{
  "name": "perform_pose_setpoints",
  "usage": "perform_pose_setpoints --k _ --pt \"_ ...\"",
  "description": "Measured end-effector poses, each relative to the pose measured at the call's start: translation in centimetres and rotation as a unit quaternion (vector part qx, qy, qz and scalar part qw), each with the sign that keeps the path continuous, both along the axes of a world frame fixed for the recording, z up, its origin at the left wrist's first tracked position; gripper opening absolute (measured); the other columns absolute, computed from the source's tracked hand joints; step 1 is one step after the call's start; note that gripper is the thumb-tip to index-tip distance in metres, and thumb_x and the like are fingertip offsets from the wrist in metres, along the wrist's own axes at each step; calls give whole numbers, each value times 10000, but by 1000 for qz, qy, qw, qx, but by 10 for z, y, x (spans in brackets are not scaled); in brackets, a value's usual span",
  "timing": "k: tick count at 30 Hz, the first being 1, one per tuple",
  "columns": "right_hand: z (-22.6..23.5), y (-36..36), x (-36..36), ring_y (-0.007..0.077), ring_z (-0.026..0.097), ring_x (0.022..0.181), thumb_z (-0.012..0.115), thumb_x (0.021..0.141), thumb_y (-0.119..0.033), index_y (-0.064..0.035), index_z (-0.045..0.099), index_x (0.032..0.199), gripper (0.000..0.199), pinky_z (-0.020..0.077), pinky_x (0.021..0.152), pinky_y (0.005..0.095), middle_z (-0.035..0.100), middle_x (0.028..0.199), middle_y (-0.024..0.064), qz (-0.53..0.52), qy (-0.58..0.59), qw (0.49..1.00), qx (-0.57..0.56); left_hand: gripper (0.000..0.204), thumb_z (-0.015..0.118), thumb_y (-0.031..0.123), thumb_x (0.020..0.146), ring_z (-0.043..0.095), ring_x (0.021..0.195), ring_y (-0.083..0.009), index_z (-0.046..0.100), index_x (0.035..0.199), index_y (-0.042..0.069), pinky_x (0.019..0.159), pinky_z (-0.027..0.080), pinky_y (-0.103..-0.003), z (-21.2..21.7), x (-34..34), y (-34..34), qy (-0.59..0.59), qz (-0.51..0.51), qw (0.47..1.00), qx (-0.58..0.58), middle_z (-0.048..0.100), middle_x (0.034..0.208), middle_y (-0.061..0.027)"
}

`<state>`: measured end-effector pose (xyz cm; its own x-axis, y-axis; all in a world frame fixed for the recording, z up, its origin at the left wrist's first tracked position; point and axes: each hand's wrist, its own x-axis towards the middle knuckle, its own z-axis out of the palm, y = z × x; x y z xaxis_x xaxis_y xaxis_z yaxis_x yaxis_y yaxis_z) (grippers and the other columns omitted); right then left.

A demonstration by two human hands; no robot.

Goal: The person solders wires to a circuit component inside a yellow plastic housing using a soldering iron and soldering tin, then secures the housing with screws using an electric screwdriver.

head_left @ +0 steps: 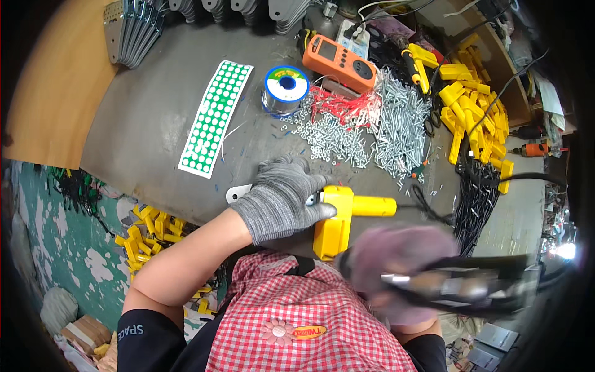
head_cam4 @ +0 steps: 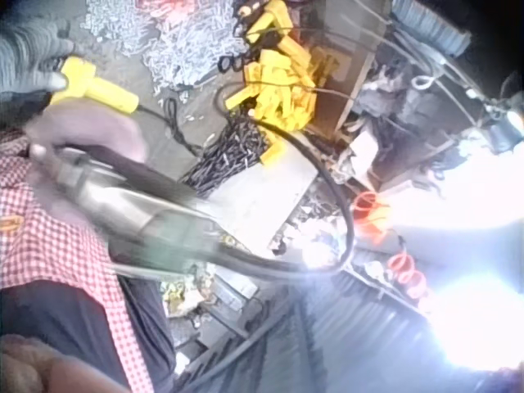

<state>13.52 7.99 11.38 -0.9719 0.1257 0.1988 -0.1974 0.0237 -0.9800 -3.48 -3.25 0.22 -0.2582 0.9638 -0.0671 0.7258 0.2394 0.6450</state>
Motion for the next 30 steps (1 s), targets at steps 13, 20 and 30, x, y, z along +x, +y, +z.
perform_pose_setpoints --k 13,20,30 --pt "-45 31 -37 188 565 605 776 827 -57 -102 536 982 289 481 599 336 580 683 23 -132 70 985 86 540 663 498 855 641 1069 -329 699 1255 136 937 453 -492 2 14 4 -16 -14 999 -23 677 1110 -139" --pt "-25 36 -41 119 566 809 828 752 -72 -17 531 1182 525 481 719 266 577 969 34 -210 -23 957 200 563 681 527 839 608 1089 -344 698 1269 164 970 420 -495 12 22 8 -26 26 998 -55 678 1070 -147" --pt "-39 112 24 184 478 799 729 827 -229 -99 573 1056 306 455 953 496 488 833 8 -317 58 795 -514 171 767 208 743 638 880 -331 718 856 89 823 520 -441 -23 -17 43 176 117 977 9 657 864 -137"
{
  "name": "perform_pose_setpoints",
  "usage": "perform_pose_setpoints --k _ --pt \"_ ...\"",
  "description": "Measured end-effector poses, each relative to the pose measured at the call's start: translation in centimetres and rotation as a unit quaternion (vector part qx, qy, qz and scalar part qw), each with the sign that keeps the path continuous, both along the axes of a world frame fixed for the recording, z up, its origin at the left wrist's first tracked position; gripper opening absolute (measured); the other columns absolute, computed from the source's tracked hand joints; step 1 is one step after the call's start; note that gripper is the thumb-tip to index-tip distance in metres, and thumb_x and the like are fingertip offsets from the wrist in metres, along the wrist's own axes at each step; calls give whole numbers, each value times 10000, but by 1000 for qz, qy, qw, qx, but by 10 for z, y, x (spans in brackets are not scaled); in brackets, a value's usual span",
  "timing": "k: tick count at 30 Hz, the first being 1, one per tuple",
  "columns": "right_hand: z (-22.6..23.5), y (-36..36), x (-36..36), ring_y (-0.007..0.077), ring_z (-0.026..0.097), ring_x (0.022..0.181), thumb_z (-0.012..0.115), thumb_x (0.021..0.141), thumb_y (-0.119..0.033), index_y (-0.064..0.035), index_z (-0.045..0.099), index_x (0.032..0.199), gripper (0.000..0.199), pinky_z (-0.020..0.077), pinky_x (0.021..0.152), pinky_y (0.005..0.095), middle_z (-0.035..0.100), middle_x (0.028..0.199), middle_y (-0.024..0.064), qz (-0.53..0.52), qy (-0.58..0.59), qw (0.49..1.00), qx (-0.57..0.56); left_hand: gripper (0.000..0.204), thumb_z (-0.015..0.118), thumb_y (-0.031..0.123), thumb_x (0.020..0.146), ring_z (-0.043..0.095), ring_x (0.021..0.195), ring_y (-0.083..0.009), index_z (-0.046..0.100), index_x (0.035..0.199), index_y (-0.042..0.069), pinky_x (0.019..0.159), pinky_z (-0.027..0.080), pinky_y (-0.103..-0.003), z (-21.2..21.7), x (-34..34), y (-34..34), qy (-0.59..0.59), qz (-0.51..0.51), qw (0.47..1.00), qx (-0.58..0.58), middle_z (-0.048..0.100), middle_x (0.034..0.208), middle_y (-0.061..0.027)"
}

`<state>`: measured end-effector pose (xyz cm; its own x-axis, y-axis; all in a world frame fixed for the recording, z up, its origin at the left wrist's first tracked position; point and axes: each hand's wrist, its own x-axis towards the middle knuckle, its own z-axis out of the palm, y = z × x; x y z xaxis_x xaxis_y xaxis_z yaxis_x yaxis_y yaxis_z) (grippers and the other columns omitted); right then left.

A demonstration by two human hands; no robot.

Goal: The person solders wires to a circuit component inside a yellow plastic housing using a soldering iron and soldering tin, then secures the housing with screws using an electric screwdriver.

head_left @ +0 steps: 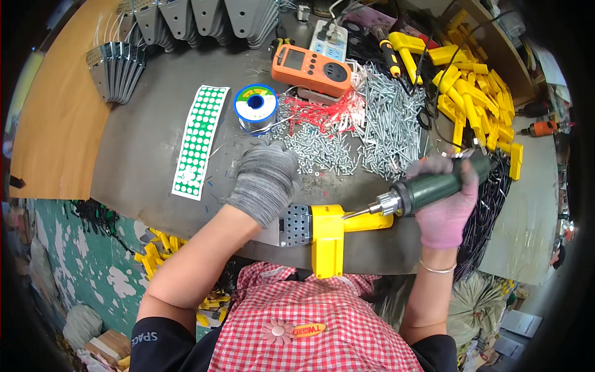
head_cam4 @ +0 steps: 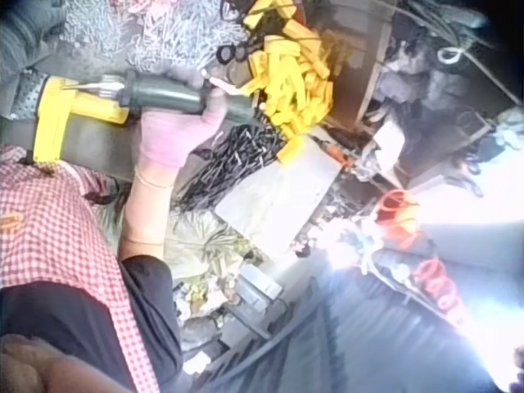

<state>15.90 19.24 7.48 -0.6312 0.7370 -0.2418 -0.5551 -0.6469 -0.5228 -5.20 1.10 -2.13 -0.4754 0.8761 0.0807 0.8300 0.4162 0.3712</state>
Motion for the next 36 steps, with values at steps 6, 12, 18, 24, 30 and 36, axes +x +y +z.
perform_pose_setpoints --k 6,12,18,24,30,36 --pt "-64 7 28 159 437 685 677 782 -161 -90 566 989 245 487 800 445 436 749 -8 -101 3 992 -69 215 760 -8 690 662 812 -282 634 840 81 737 544 -365 16 5 -17 -110 -62 979 159 662 835 -90" --pt "-64 -2 19 151 411 669 675 776 -162 -104 572 954 214 444 803 385 436 742 -13 -88 8 995 -55 253 775 -30 711 655 684 -221 663 901 95 644 536 -322 8 44 -56 -133 -4 961 241 670 789 -59" --pt "-59 -13 10 143 415 682 661 817 -174 -98 577 1016 229 425 789 372 443 738 -15 -111 -15 993 -31 274 783 -23 699 627 653 -201 668 916 98 606 511 -309 9 39 -57 -203 -48 945 254 650 817 -48" --pt "-62 -11 14 144 415 681 662 827 -182 -99 584 1028 231 416 796 361 449 734 -13 -81 20 996 -25 280 802 -2 693 619 669 -185 653 908 98 593 495 -300 11 38 -59 -250 -36 948 192 645 861 -52" --pt "-63 -12 13 139 406 668 681 813 -175 -106 596 1020 234 416 788 353 459 725 -14 -83 32 996 -16 277 805 8 713 638 730 -196 647 922 97 625 502 -310 7 31 -58 -259 -73 940 209 653 874 -57" --pt "-62 -14 11 136 401 667 685 820 -178 -108 597 1020 229 418 793 352 468 729 -16 -83 41 996 -20 262 797 -9 719 645 767 -216 655 917 88 654 507 -322 4 28 -59 -262 -87 938 210 664 885 -64"
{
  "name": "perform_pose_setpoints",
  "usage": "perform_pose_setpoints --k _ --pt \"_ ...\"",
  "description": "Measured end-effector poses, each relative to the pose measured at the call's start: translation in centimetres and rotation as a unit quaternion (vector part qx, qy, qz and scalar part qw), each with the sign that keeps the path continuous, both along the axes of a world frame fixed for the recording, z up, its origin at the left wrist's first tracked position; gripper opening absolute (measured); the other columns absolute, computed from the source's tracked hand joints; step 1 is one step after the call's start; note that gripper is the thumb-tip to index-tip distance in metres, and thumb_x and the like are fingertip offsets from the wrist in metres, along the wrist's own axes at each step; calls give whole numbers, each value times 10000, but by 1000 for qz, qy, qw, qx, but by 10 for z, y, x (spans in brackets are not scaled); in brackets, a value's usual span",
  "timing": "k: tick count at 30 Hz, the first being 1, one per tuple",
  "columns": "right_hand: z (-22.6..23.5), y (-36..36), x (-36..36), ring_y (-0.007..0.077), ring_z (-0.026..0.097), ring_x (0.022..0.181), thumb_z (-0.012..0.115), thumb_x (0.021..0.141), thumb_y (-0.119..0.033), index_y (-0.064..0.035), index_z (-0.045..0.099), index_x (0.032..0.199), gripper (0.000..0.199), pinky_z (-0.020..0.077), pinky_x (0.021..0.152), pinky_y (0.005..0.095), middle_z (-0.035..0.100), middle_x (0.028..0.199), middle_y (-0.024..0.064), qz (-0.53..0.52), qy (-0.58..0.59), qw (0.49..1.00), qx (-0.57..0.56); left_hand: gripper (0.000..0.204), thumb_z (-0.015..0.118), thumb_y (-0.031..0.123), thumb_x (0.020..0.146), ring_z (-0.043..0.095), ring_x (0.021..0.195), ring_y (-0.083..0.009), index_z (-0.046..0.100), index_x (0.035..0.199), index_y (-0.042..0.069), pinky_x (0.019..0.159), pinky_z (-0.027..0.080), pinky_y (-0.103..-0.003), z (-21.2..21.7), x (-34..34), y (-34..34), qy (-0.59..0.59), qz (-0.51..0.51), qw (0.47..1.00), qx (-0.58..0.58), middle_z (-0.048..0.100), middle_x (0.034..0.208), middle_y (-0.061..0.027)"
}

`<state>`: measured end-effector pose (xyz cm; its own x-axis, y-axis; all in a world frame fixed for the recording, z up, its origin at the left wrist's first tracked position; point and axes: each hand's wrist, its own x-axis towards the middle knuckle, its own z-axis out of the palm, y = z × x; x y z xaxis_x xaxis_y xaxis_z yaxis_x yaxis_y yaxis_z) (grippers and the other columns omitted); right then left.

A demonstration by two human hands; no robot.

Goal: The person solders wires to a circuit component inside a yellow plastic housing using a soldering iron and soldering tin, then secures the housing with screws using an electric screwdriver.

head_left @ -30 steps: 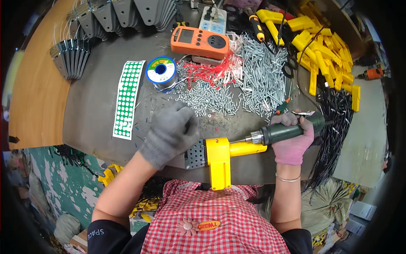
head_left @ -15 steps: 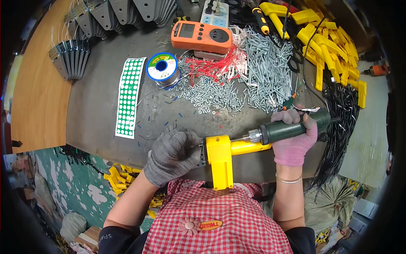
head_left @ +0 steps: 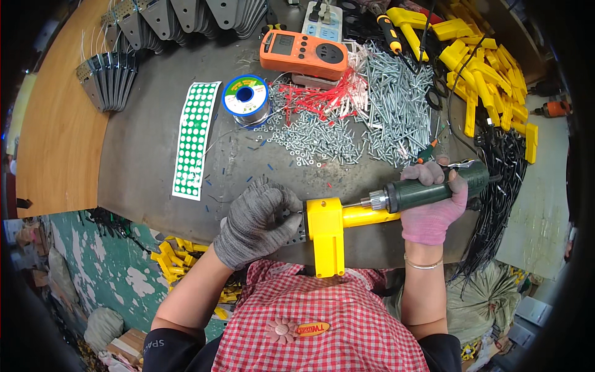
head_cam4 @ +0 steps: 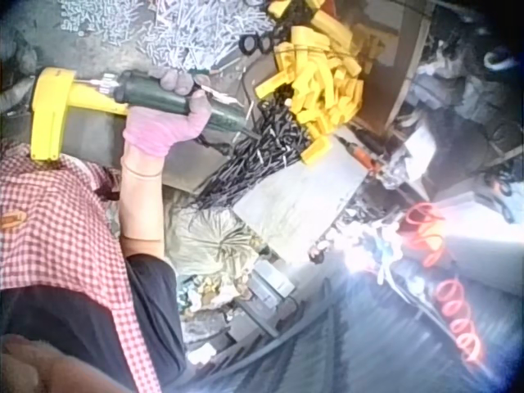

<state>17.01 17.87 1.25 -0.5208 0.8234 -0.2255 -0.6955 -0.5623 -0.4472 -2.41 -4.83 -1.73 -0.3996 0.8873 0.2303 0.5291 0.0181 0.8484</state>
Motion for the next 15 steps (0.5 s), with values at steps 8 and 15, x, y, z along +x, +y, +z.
perform_pose_setpoints --k 8,15 --pt "-1 0 1 133 396 674 684 829 -177 -105 594 1020 222 422 814 350 447 734 -21 24 27 999 2 244 783 -18 723 655 804 -242 658 909 78 709 523 -345 8 2 2 -8 2 1000 -13 663 890 -75" --pt "-3 0 1 132 401 672 690 822 -170 -102 596 995 209 423 811 346 463 725 -23 27 28 999 1 235 777 -15 724 656 819 -254 656 901 79 737 529 -359 6 2 0 8 6 1000 -5 655 884 -74"
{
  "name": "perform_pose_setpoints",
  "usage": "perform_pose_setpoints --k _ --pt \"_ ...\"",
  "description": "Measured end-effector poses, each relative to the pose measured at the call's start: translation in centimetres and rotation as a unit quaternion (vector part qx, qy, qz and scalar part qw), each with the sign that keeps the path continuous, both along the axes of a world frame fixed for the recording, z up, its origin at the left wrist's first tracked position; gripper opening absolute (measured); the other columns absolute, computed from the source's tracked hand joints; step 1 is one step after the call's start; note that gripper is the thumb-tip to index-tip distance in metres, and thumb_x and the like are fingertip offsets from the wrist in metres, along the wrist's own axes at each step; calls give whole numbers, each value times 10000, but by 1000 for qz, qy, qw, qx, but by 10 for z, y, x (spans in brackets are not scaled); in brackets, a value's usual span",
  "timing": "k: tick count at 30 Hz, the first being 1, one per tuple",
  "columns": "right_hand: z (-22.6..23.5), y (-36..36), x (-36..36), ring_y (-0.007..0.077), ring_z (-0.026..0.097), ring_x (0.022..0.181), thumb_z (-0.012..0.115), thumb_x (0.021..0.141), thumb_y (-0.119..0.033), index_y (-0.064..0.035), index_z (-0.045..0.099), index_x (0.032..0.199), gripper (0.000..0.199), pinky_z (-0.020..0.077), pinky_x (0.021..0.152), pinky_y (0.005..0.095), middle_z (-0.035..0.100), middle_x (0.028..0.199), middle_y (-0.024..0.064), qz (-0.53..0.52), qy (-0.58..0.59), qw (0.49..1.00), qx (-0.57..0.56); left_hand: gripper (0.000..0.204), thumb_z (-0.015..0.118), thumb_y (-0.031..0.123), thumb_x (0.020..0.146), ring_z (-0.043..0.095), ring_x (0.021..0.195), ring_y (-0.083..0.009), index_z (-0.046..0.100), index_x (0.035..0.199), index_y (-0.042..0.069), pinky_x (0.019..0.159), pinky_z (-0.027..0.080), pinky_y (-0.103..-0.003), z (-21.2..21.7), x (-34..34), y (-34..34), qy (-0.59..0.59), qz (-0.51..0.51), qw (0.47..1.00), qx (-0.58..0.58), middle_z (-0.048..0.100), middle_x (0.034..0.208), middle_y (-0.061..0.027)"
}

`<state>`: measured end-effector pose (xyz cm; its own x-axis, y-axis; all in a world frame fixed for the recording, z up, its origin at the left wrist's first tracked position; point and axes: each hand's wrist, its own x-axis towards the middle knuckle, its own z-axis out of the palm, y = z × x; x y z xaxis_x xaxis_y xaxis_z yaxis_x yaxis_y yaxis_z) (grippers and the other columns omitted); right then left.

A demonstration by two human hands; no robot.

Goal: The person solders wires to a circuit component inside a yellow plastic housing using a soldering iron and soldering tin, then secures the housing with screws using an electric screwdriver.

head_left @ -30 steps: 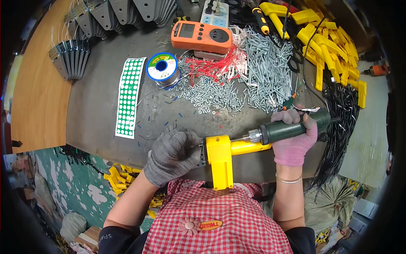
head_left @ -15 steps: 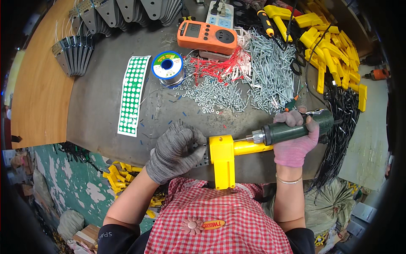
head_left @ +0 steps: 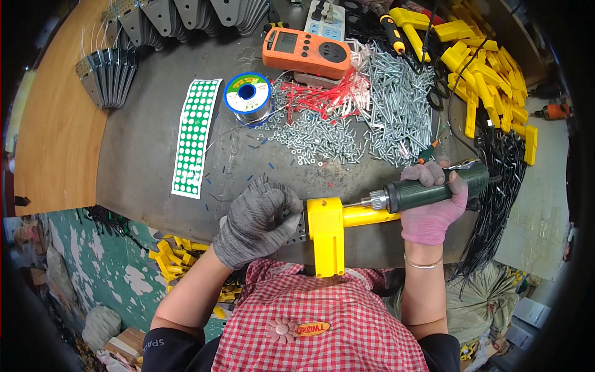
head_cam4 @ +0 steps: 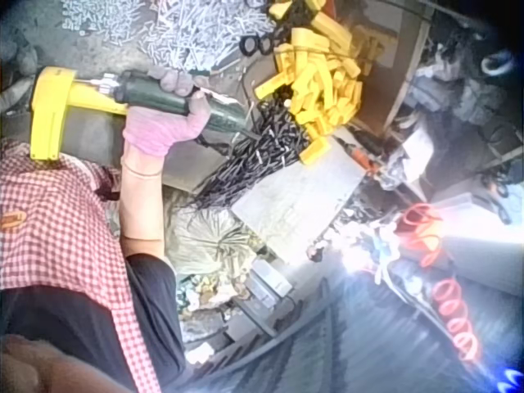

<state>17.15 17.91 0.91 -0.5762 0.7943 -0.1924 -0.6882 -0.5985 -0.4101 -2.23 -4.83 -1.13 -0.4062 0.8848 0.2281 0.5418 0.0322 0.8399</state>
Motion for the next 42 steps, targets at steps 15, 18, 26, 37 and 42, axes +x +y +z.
perform_pose_setpoints --k 15,18,26,37,42 --pt "0 -3 -3 120 379 656 682 855 -214 -103 589 1045 238 410 803 346 431 718 -31 25 34 999 25 199 709 -31 740 648 763 -253 673 906 71 703 529 -344 -3 8 8 44 9 998 36 659 845 -83" --pt "9 -8 -4 111 353 652 677 865 -214 -101 588 1064 246 378 773 331 396 712 -42 -20 -25 999 20 131 669 -4 776 615 669 -239 663 894 52 652 518 -339 15 8 17 -180 57 978 -86 630 776 -72" --pt "11 -21 34 114 340 639 644 889 -238 -87 592 1073 244 325 724 329 393 681 -43 6 -4 997 71 96 718 149 776 647 770 -352 686 798 61 732 530 -452 -2 -10 68 238 125 944 -192 658 782 -153" --pt "4 -45 16 127 353 650 634 894 -248 -100 576 1098 258 333 748 342 418 697 -36 4 6 999 50 208 758 -32 745 683 767 -191 632 878 67 684 547 -287 10 5 -16 3 114 992 -50 678 841 -62" --pt "3 -43 17 128 363 665 629 905 -245 -107 555 1111 258 336 760 344 416 703 -36 19 29 998 52 275 779 -23 739 697 791 -271 664 963 89 696 555 -350 11 19 -38 74 44 995 42 713 895 -83"
